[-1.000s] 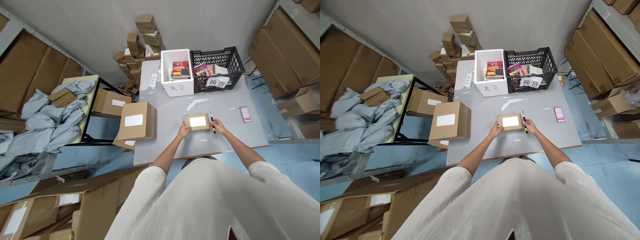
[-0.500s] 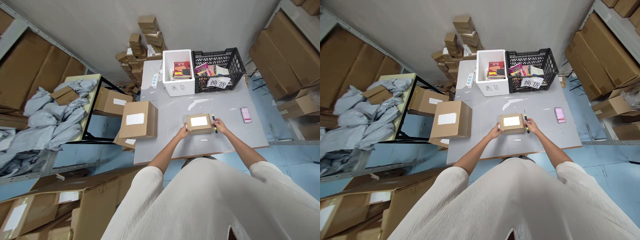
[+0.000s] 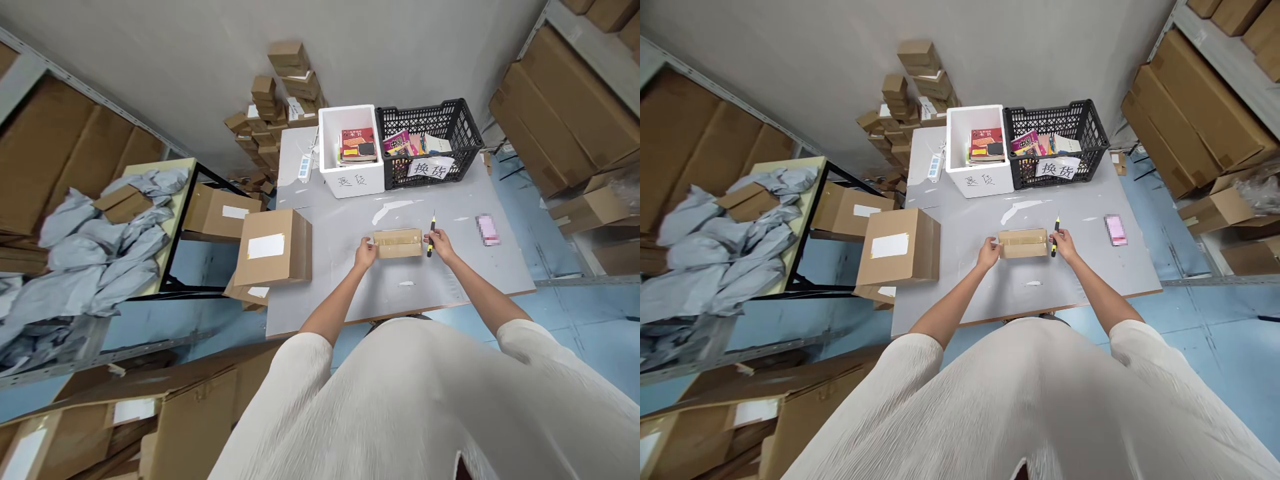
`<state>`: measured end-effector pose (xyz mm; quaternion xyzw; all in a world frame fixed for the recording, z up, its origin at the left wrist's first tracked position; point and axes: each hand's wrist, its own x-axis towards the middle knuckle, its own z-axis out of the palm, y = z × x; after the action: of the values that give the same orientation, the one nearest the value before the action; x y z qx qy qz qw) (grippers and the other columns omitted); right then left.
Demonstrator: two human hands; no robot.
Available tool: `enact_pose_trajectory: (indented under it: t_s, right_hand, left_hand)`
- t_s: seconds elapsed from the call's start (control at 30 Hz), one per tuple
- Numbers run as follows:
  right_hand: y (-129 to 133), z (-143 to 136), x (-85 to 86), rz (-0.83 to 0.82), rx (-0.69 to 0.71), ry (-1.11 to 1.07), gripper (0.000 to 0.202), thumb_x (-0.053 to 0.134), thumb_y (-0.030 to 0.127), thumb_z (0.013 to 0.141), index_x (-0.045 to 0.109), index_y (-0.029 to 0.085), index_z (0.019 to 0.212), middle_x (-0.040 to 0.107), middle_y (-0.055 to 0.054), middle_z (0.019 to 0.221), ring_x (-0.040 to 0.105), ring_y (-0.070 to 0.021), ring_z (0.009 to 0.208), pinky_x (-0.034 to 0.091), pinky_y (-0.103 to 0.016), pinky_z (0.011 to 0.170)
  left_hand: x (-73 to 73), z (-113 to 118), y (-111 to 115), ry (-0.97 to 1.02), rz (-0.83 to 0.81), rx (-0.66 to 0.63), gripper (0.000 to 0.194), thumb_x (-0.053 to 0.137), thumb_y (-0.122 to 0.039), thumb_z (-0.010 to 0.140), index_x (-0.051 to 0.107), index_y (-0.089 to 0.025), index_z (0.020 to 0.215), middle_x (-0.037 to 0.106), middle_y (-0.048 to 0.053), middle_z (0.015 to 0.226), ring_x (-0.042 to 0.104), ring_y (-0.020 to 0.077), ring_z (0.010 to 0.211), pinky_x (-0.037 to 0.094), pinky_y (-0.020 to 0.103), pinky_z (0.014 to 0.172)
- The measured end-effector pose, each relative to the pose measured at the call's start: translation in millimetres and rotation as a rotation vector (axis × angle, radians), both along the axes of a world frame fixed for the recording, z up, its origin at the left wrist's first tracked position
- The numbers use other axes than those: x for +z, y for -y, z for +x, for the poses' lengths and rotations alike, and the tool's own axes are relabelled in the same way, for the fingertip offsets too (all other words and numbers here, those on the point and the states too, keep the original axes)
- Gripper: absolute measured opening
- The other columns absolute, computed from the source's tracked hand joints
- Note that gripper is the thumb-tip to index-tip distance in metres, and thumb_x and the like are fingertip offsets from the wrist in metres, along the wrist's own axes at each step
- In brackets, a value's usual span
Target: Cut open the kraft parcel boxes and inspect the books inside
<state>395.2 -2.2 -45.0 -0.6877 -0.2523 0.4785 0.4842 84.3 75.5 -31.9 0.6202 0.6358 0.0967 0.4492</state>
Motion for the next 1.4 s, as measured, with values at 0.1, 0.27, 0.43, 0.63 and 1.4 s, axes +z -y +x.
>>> enact_pose_trajectory:
  t_s: [0.1,0.27,0.43,0.63,1.4]
  right_hand:
    - [-2,-4,-5.4,-0.014,0.058,0.046,0.052,0.077,0.069,0.085,0.054,0.028,0.107,0.081,-0.007,0.106,0.078,-0.0255,0.107,0.061,-0.045,0.103]
    - [-6,-10,-10.9,-0.027,0.133,0.173,0.063,0.069,0.081,0.084,0.054,0.027,0.113,0.08,-0.008,0.109,0.076,-0.0244,0.108,0.062,-0.043,0.097]
    - [-5,-5,-7.7,-0.067,0.162,0.175,0.066,0.062,0.085,0.084,0.051,0.028,0.114,0.08,-0.008,0.108,0.078,-0.0234,0.1,0.065,-0.037,0.082]
    - [4,-1,-0.4,-0.135,0.155,0.143,0.054,0.065,0.073,0.09,0.054,0.026,0.115,0.08,-0.009,0.108,0.078,-0.0229,0.093,0.064,-0.035,0.077]
    - [-26,-58,72.3,0.08,1.024,1.007,0.041,0.054,0.043,0.107,0.081,0.032,0.136,0.081,-0.006,0.133,0.072,-0.0323,0.119,0.055,-0.038,0.09]
  left_hand:
    - [-6.9,6,1,0.106,0.003,-0.03,0.064,0.064,-0.028,0.097,0.052,-0.022,0.159,0.071,0.012,0.148,0.073,0.0256,0.125,0.056,0.037,0.108]
    - [-10.4,11,4,0.112,-0.021,-0.042,0.084,0.068,-0.029,0.095,0.036,-0.026,0.172,0.078,0.008,0.136,0.074,0.0269,0.122,0.057,0.041,0.111]
    - [-9.0,8,14,0.043,-0.03,-0.089,0.078,0.066,-0.032,0.098,0.039,-0.024,0.171,0.079,0.009,0.131,0.074,0.028,0.123,0.057,0.042,0.111]
    - [-5.9,-1,30,0.027,-0.056,-0.162,0.074,0.063,-0.031,0.1,0.04,-0.021,0.17,0.079,0.011,0.131,0.074,0.0286,0.122,0.056,0.042,0.11]
    - [-3.2,-6,8,-0.129,0.229,-0.296,0.068,0.066,-0.044,0.102,0.051,-0.032,0.168,0.041,0.014,0.175,0.032,0.0388,0.163,0.032,0.054,0.131]
